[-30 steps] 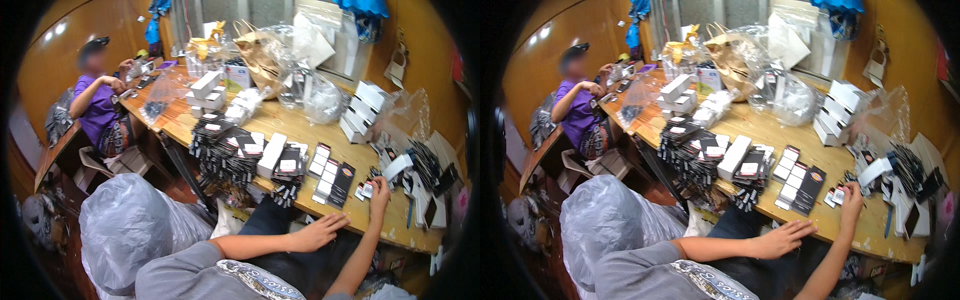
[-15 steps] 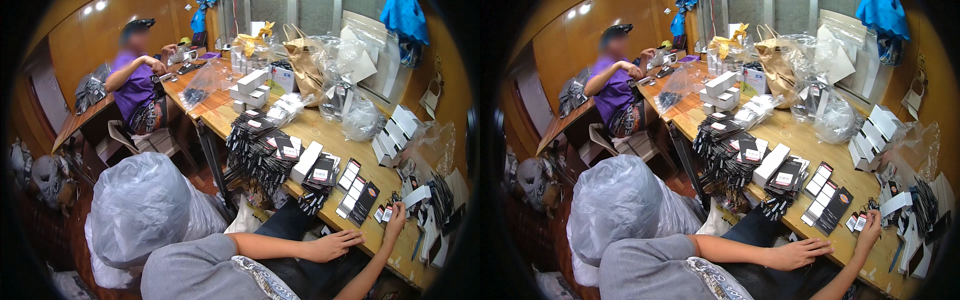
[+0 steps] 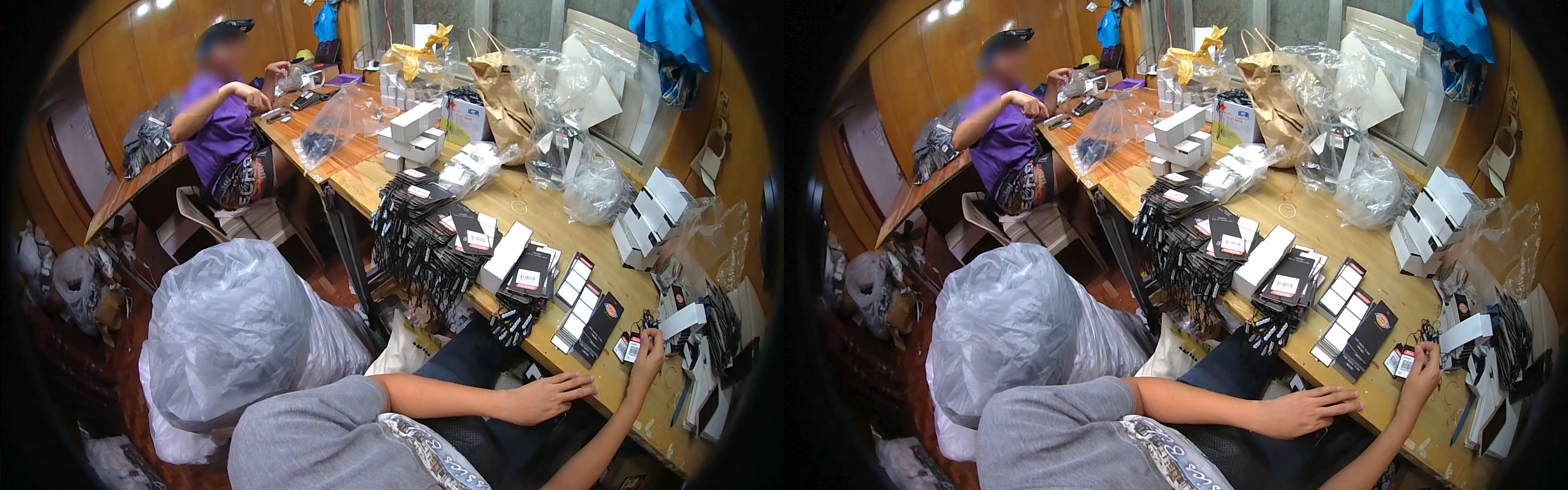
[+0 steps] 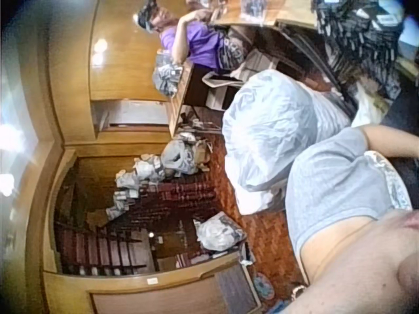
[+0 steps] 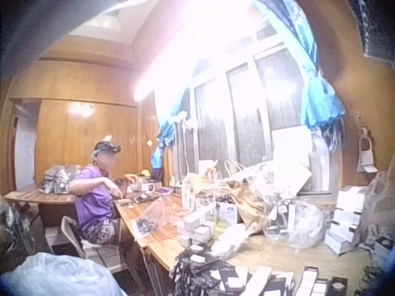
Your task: The person assembles small black tags by inserting a thin black string into a slot on the tag. They handle stacks of tags and strings on a cluttered wooden table, occasionally picking up and placing down items while another person works nearby.
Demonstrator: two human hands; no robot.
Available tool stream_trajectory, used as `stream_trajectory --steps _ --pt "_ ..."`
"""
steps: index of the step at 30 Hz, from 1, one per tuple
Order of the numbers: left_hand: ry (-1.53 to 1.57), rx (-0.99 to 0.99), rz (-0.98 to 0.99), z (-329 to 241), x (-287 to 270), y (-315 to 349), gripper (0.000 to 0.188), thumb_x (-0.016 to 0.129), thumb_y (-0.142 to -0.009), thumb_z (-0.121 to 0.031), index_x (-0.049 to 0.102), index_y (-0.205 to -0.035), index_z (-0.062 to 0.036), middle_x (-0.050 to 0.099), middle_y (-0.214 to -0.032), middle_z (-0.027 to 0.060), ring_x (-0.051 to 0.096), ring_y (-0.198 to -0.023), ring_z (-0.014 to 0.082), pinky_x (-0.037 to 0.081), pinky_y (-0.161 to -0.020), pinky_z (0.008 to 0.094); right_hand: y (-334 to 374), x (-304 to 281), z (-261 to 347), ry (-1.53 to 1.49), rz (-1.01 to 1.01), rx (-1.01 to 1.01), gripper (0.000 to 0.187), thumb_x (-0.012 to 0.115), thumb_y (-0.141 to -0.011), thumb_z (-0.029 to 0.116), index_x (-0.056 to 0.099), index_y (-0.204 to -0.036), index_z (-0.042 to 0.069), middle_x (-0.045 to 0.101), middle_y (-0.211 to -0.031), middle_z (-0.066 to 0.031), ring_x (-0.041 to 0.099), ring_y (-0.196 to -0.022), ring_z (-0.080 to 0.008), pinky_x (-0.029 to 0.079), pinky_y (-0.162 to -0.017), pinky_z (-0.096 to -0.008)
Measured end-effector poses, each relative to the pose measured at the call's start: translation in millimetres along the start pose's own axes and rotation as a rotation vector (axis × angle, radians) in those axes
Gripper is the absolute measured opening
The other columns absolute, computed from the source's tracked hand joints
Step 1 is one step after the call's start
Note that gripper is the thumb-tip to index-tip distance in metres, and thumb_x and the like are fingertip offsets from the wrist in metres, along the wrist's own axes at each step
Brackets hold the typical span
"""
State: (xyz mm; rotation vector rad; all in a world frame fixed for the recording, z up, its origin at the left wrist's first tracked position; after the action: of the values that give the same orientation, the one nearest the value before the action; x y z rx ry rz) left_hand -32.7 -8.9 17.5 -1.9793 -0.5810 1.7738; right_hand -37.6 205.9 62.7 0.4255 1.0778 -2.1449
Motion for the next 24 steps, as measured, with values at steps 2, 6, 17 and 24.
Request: stream_trajectory --steps 2,6,17,24 --pt "0.024 -0.007 -0.001 -1 2 0 0.03 0.039 -0.078 -0.015 0.052 -0.091 0.0082 0.022 -0.129 0.0162 0.015 -0.122 0.0271 0.014 -0.1 0.0383 1 0 1 -0.023 -0.004 0.014 0.01 0.046 -0.08 0.01 0.046 -0.078 0.0 0.049 -0.06 -0.007 0.047 -0.053 -0.0131 0.036 -0.05 -0.0267" --pt "-0.005 0.002 -0.006 0 4 -1 0.03 0.038 -0.078 -0.014 0.053 -0.09 0.0084 0.022 -0.129 0.0167 0.015 -0.122 0.0278 0.014 -0.1 0.0383 0 2 -3 -0.051 0.006 0.041 0.009 0.048 -0.079 0.008 0.046 -0.077 0.0 0.044 -0.052 -0.0044 0.04 -0.047 -0.0091 0.031 -0.045 -0.0247" --pt "-0.056 0.012 -0.078 1 14 1 0.031 0.039 -0.077 -0.015 0.052 -0.092 0.008 0.022 -0.129 0.0165 0.015 -0.122 0.0275 0.014 -0.099 0.038 1 4 -1 -0.042 0.011 0.053 0.009 0.053 -0.075 0.005 0.045 -0.073 0.001 0.027 -0.047 0.0013 0.022 -0.044 -0.0072 0.019 -0.041 -0.0257" --pt "-0.012 -0.005 -0.014 0 7 1 0.032 0.04 -0.077 -0.015 0.05 -0.097 0.0088 0.022 -0.129 0.0158 0.016 -0.122 0.0272 0.014 -0.099 0.0377 1 4 0 -0.049 0.03 0.072 0.01 0.053 -0.075 0.006 0.045 -0.072 0.001 0.028 -0.047 0.0007 0.023 -0.045 -0.0069 0.019 -0.041 -0.0256"
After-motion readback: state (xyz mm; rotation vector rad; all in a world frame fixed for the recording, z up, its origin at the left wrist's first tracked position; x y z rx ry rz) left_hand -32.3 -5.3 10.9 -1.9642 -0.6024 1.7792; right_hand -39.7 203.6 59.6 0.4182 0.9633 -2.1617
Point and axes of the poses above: each hand's wrist, its own y-axis away from the middle knuckle, its own x-axis out of the palm, z = x × y, the point moved 1 cm from there along -y, towards the middle knuckle
